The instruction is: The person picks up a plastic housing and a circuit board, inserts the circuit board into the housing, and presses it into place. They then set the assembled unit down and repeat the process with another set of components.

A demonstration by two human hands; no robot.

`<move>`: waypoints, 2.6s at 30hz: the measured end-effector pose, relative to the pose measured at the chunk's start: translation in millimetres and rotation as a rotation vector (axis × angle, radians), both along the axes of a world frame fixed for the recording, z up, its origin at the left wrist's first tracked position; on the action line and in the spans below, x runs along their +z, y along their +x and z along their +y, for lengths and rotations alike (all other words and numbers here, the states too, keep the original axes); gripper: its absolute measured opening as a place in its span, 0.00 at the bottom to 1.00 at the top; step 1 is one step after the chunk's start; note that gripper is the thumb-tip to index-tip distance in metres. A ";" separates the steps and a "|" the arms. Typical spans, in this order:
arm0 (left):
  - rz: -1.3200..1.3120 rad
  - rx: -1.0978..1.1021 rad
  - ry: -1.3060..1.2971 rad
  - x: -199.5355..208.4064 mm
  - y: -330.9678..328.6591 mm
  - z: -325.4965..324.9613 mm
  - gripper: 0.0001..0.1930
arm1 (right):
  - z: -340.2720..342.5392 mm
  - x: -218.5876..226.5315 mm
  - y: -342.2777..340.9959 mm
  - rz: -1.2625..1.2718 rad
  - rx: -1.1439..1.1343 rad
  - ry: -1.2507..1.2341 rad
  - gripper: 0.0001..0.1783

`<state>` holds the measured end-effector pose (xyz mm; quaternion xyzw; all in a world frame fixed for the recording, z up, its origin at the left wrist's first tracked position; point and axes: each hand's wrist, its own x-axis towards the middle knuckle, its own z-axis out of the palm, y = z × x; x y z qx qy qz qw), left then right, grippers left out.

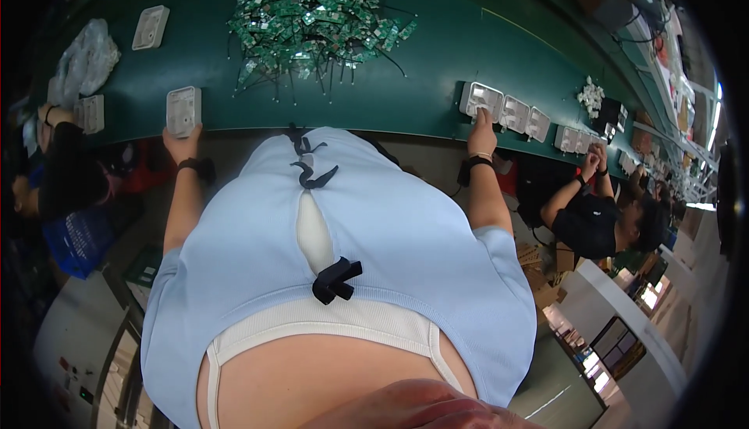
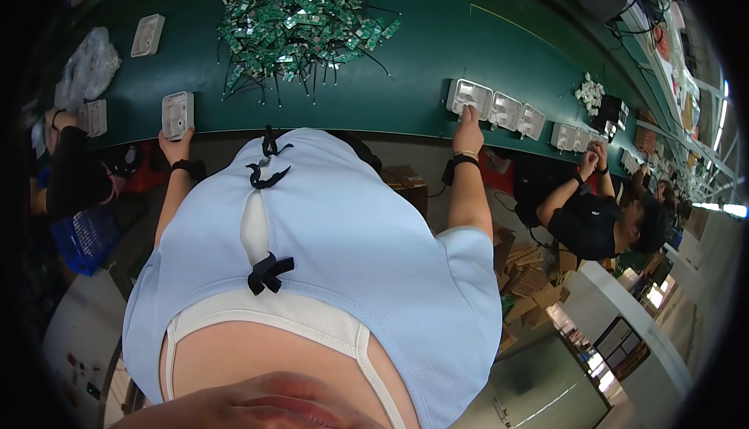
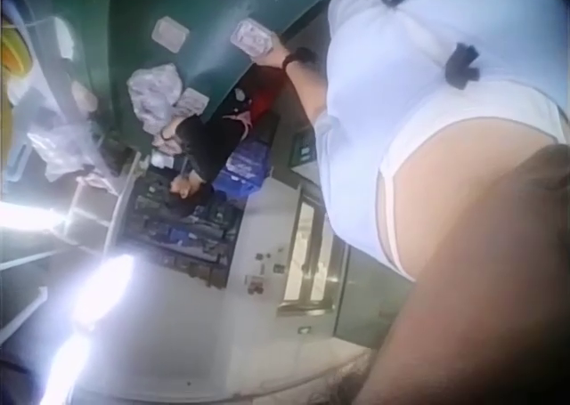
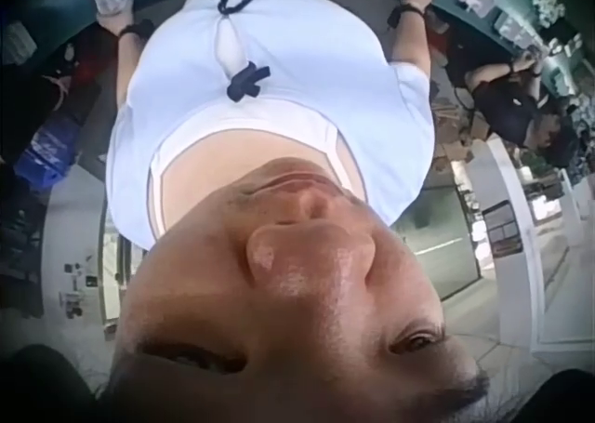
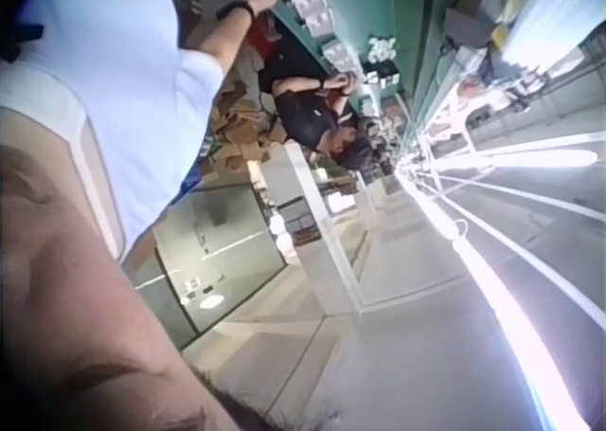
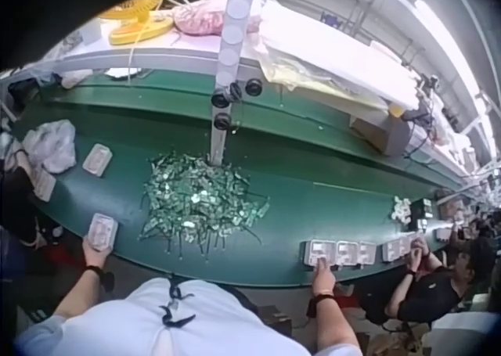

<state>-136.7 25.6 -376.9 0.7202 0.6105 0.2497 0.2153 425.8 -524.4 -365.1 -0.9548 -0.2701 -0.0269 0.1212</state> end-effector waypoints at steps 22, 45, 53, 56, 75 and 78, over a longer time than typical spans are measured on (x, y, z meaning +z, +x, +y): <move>-0.194 -0.264 -0.069 145.2 57.1 -149.4 0.55 | 356.0 -17.9 116.2 0.221 0.547 -0.272 0.12; -0.361 -0.809 0.038 242.8 203.5 -107.3 0.54 | 308.9 240.7 -159.0 0.613 0.825 0.989 0.09; -0.366 -0.822 0.103 254.6 198.7 -115.2 0.56 | 317.6 240.2 -179.8 0.248 1.011 0.900 0.09; -0.368 -0.810 0.120 250.3 193.9 -112.6 0.55 | 319.9 239.0 -185.2 0.213 0.994 0.861 0.09; -0.514 -0.777 -0.060 228.5 181.0 -110.0 0.53 | 330.1 233.5 -184.0 0.168 1.099 0.620 0.07; -0.503 -0.791 -0.092 230.2 178.3 -108.5 0.53 | 319.0 235.8 -176.3 0.246 0.818 0.699 0.08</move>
